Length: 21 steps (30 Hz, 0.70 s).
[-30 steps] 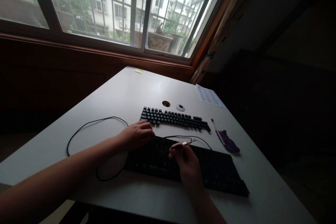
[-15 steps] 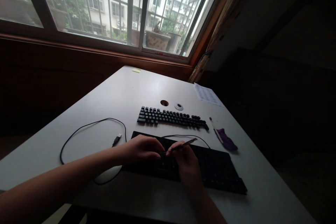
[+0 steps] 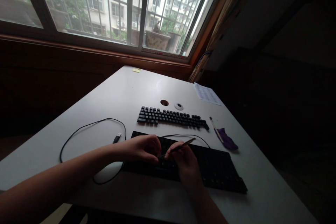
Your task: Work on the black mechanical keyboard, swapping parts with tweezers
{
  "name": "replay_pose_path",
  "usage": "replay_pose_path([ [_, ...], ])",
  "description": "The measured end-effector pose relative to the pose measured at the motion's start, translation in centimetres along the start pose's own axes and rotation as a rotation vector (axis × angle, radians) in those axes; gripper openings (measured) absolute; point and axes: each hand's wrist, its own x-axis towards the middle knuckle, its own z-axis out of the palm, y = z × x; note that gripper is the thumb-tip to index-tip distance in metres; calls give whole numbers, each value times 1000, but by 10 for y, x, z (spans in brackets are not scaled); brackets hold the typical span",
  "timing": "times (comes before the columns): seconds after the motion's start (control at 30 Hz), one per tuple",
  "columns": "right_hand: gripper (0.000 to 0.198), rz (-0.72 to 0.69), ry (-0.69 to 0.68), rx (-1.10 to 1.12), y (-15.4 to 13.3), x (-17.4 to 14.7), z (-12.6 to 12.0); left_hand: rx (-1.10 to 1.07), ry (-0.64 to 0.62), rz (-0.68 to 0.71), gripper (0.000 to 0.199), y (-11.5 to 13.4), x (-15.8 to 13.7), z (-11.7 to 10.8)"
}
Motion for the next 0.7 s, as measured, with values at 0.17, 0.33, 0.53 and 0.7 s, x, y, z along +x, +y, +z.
replay_pose_path([
  [0.17, 22, 10, 3, -25, 2, -1, 1, 11, -33, 1, 34, -1, 0, -1],
  [0.33, 18, 26, -12, -5, 7, 1, -3, 77, -71, -10, 35, 1, -4, -2],
  [0.53, 13, -12, 93, 53, 7, 3, -5, 126, -58, 13, 37, 0, -5, -2],
  [0.7, 13, -30, 199, 42, 0, 1, -3, -31, 35, 83, 28, -5, 1, -6],
])
